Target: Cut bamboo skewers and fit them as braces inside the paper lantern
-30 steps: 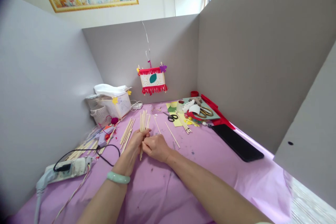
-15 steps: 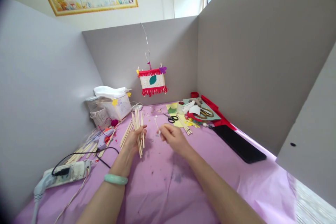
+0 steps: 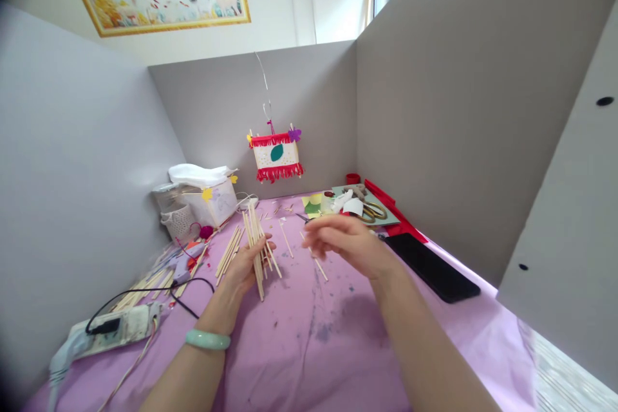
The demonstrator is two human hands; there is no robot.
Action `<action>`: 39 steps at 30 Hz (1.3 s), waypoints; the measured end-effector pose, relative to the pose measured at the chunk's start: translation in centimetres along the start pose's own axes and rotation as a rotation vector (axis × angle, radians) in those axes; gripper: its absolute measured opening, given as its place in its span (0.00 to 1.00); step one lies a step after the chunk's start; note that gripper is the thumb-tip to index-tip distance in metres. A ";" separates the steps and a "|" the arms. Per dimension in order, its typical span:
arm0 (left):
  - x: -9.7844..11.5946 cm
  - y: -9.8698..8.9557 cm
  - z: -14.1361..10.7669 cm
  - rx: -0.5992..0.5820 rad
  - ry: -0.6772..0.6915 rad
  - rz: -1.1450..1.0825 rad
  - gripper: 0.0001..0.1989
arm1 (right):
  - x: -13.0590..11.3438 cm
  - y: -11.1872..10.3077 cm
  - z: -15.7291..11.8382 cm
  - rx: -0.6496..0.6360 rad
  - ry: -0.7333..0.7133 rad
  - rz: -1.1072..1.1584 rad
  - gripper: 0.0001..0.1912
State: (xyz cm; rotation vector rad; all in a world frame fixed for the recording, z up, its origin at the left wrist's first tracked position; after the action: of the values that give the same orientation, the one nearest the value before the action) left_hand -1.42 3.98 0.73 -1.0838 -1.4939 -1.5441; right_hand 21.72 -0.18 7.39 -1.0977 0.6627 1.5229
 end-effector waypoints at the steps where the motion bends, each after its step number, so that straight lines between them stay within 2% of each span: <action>1: 0.1 0.0 -0.1 0.000 0.009 0.007 0.14 | 0.9 1.2 1.0 -0.023 0.054 -0.097 0.13; 3: 0.2 0.0 -0.1 0.008 0.030 0.022 0.14 | 3.4 2.4 2.8 0.007 0.306 -0.767 0.11; 5: 0.2 0.0 0.0 0.019 0.045 0.038 0.14 | 5.1 3.2 3.8 0.031 0.431 -0.977 0.08; 8: 0.0 -0.1 0.1 0.030 0.052 0.060 0.14 | 7.1 3.4 4.1 0.035 0.518 -1.029 0.05; 10: -0.2 -0.1 0.2 0.040 0.055 0.069 0.14 | 7.9 3.1 3.8 0.040 0.523 -1.023 0.05; 15: -0.5 0.4 0.2 0.042 0.060 0.037 0.13 | 8.0 3.4 3.3 0.054 0.369 -0.824 0.05; 19: -0.7 1.0 0.2 0.017 0.063 0.018 0.16 | 7.6 5.8 3.2 0.004 0.230 -0.516 0.06; 23: -0.6 0.9 0.3 0.008 0.072 0.007 0.16 | 7.5 8.4 2.9 -0.043 0.168 -0.272 0.02; 27: -0.4 0.7 0.3 -0.006 0.074 -0.023 0.15 | 7.4 9.6 2.8 -0.061 0.208 -0.095 0.04; 34: 0.0 1.4 0.0 -0.076 0.067 -0.047 0.16 | 7.5 10.3 2.4 -0.070 0.323 0.259 0.08; 39: 0.1 1.5 -0.1 -0.080 0.073 -0.042 0.17 | 8.1 10.6 2.4 -0.067 0.327 0.277 0.11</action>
State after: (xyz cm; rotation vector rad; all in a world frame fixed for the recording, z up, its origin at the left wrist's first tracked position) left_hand -0.08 3.82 1.37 -1.0355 -1.4247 -1.6670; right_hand 11.04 2.76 -0.44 -1.3663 1.0278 1.6215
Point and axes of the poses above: each hand's wrist, its own z-axis towards the middle knuckle, its own y-axis out of the palm, x = y × z, the point moved 5 cm from there along z, towards the middle knuckle, and after that the axes turned 1 degree about -z, right-handed, at the moved point
